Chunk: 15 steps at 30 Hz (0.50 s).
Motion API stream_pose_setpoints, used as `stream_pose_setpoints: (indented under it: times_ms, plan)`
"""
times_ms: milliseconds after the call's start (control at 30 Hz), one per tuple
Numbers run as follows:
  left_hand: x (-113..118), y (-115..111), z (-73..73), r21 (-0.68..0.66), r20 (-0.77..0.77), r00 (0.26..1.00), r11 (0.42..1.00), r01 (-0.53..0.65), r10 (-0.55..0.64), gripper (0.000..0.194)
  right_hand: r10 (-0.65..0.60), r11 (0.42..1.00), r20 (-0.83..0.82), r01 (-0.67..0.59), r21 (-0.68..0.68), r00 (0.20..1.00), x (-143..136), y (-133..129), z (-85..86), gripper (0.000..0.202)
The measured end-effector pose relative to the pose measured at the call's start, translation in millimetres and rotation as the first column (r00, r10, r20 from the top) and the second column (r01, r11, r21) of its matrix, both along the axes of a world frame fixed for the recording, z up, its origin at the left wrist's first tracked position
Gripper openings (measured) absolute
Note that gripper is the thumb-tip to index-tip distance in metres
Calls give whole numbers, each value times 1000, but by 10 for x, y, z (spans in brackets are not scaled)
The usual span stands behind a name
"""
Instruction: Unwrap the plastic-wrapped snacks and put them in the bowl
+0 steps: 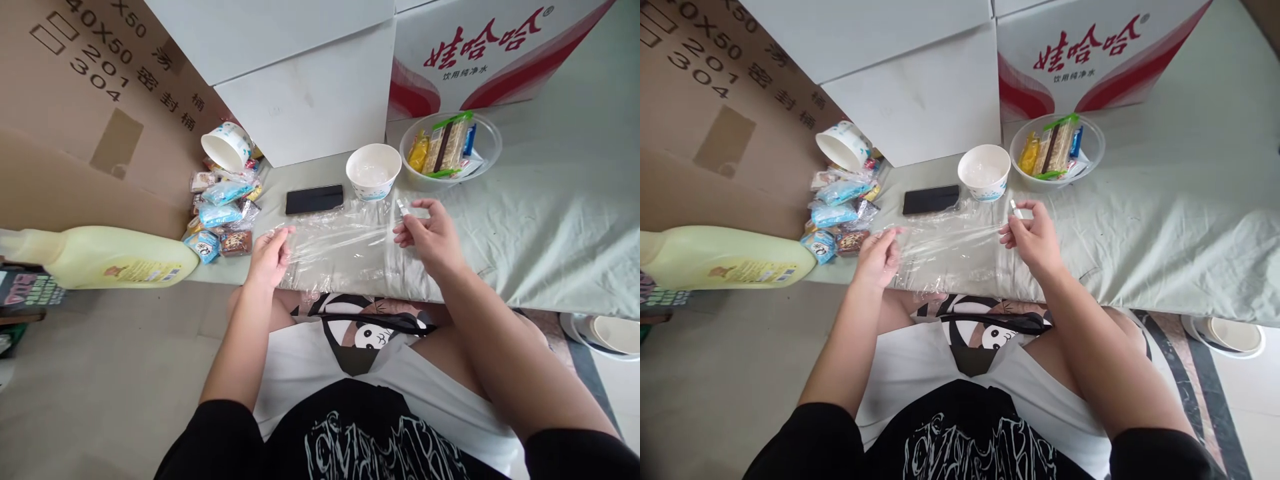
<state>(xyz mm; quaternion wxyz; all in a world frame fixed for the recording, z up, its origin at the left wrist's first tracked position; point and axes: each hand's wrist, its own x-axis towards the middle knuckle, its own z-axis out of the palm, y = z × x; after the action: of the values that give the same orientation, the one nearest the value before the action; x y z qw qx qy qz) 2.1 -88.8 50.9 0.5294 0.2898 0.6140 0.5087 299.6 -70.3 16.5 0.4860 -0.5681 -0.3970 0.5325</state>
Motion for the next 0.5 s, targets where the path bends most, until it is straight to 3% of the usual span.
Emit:
stream_pose_setpoints:
  times_ms: [133,200,300,367,433,500]
  plan:
    - [-66,-52,-54,194,-23,994,976,-100,106,60,-39,991,2,38,129,999,37,-55,66,61]
    - [-52,-119,-91,293,-40,998,956,-27,41,71,-14,987,-8,15,161,1000,52,-89,89,56]
    - [-21,-218,-106,286,-182,975,942,176,-127,51,71,984,-27,-66,163,997,80,-133,124,46]
    - [-16,-249,-75,230,-296,936,937,263,-190,29,142,979,-36,-135,150,989,103,-148,144,52]
    - [-27,-242,-26,181,-350,904,929,322,-245,22,208,971,-47,-200,131,977,122,-146,149,63]
    - [-52,-209,22,166,-347,897,924,345,-273,24,276,957,-47,-270,105,960,127,-128,138,56]
